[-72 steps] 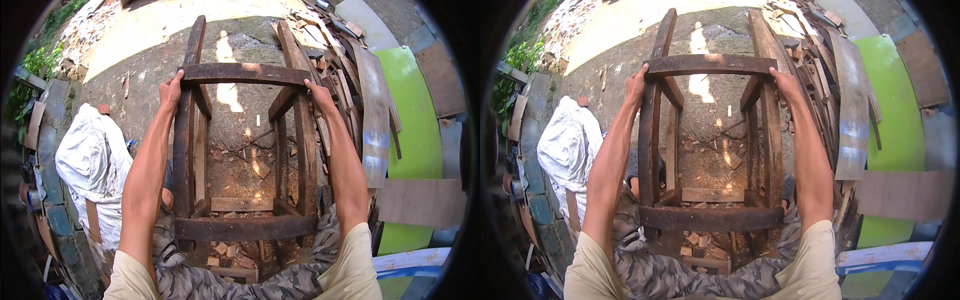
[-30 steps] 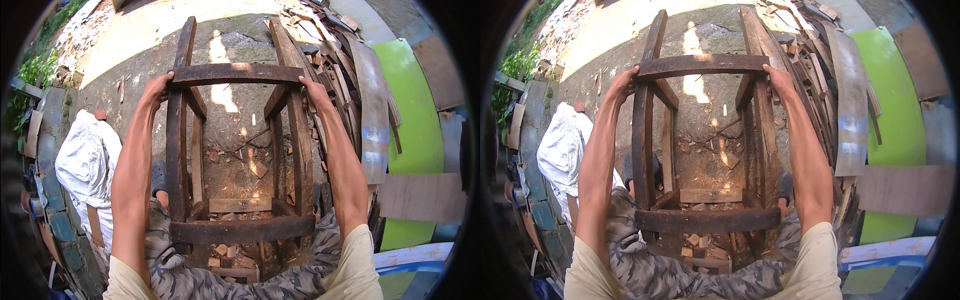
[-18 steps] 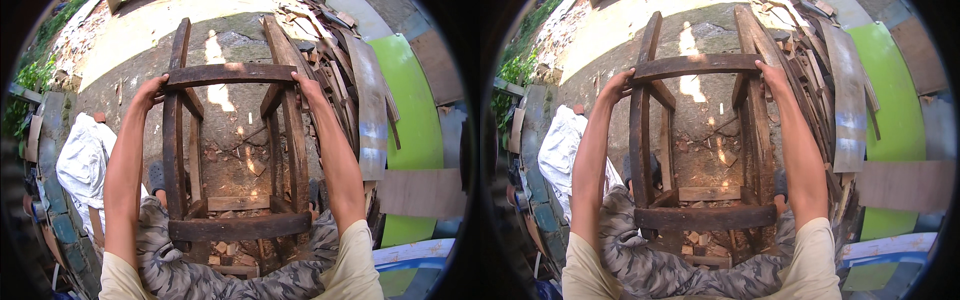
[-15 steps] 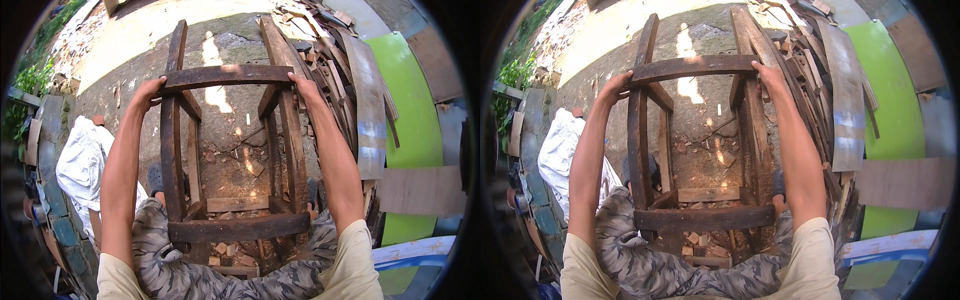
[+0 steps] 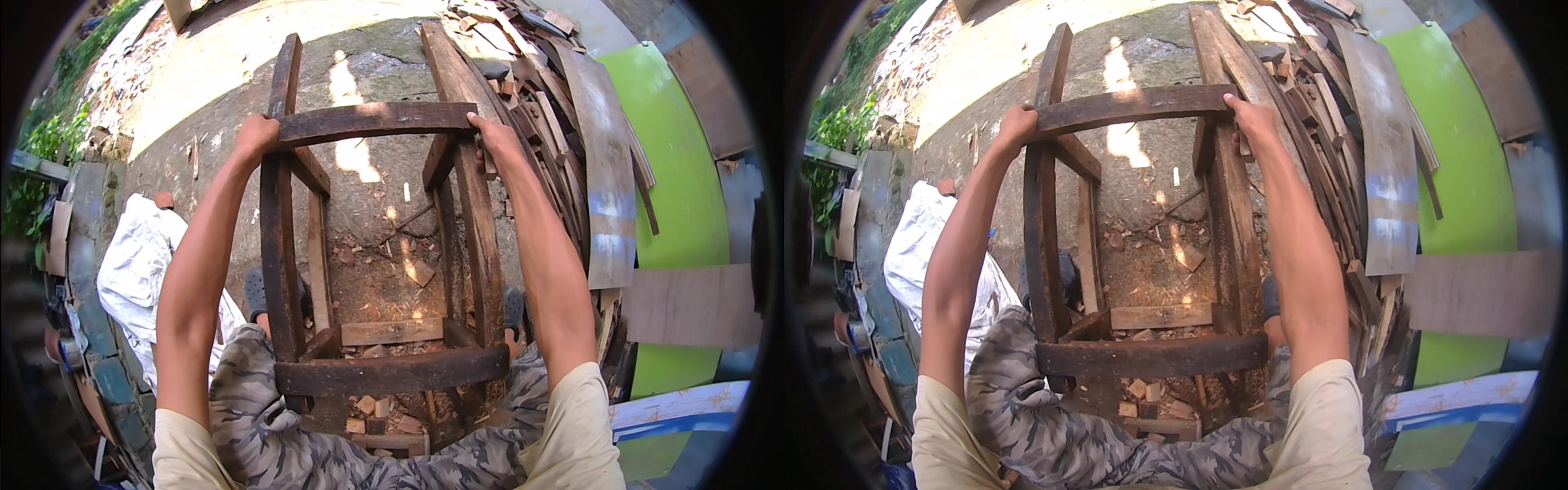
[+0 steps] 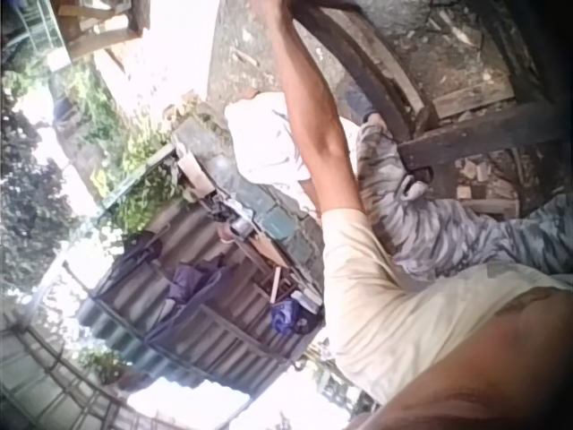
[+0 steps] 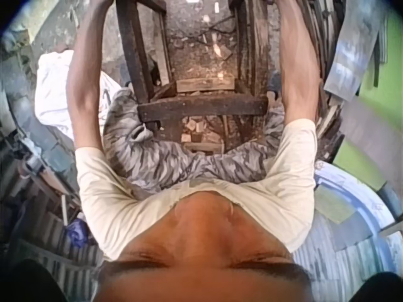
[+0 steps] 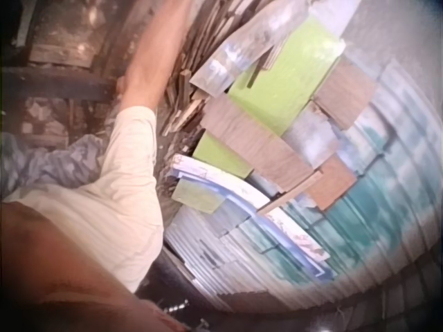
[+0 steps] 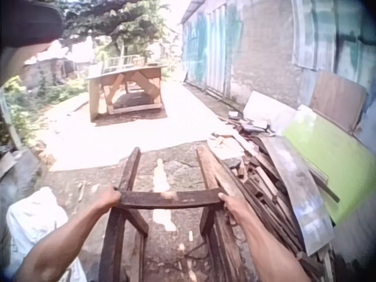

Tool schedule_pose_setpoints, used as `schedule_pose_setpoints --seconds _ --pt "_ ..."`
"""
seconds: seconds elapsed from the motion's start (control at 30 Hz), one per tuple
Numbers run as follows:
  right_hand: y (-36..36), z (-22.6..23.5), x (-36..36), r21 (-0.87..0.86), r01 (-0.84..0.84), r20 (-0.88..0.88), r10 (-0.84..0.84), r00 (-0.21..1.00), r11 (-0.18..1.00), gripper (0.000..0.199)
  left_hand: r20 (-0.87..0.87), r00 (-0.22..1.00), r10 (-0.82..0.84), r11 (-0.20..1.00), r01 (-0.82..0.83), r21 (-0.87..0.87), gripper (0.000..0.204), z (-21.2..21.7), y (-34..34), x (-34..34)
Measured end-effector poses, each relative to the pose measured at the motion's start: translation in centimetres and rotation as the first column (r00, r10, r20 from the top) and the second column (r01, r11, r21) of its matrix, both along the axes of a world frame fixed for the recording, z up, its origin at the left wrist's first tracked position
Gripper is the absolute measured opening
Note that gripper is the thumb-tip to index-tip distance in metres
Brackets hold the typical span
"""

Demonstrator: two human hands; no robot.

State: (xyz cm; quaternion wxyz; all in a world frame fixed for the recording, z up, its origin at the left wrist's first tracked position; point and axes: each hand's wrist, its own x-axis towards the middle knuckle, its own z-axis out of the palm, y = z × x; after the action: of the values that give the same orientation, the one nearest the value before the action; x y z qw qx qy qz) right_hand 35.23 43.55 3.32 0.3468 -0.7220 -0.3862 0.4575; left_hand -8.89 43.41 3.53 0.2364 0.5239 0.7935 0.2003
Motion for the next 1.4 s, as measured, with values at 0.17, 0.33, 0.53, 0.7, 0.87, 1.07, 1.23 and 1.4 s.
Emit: schedule_pose_setpoints --seconds 0.17,0.33,0.53,0.7,0.87,1.07,1.23,1.4 --pt "-0.2 -0.2 0.7 0.018 0.015 -0.021 -0.014 1.0 1.0 0.048 -0.429 0.893 0.138 0.987 -0.157 -0.01 0.067 -0.2 -0.2 7.4" --pt "0.2 0.0 -0.4 -0.008 0.012 -0.022 -0.012 1.0 1.0 0.048 -0.527 0.828 -0.192 0.965 0.258 0.054 0.087 -1.2 0.0 9.1" --pt "0.2 -0.7 0.4 0.036 -0.01 -0.022 0.011 1.0 0.999 0.049 -0.72 0.48 -0.502 0.694 0.719 -0.005 0.08 0.2 -2.4 14.6" --pt "0.3 -0.3 0.2 -0.014 -0.042 0.04 0.043 0.998 0.999 0.051 -0.597 0.623 -0.505 0.8 0.598 -0.052 0.089 0.3 -3.0 16.6" --pt "-0.4 0.9 0.7 -0.05 -0.153 -0.037 0.151 0.988 0.987 0.057 -0.53 0.612 -0.588 0.791 0.571 -0.219 0.098 1.5 -1.7 15.9" --pt "-4.4 -0.4 5.1 0.073 -0.107 -0.259 0.123 0.958 0.992 0.04 -0.485 0.61 -0.627 0.771 0.574 -0.276 0.101 1.7 -1.3 16.7" --pt "-9.0 -2.1 8.3 0.249 -0.289 0.258 0.224 0.94 0.924 0.033 -0.52 0.638 -0.569 0.807 0.554 -0.204 0.096 0.9 -1.6 16.6" --pt "-11.9 -3.4 9.5 0.291 -0.094 0.615 -0.112 0.78 0.952 0.032 -0.527 0.654 -0.543 0.82 0.549 -0.163 0.097 0.9 -2.2 16.1"
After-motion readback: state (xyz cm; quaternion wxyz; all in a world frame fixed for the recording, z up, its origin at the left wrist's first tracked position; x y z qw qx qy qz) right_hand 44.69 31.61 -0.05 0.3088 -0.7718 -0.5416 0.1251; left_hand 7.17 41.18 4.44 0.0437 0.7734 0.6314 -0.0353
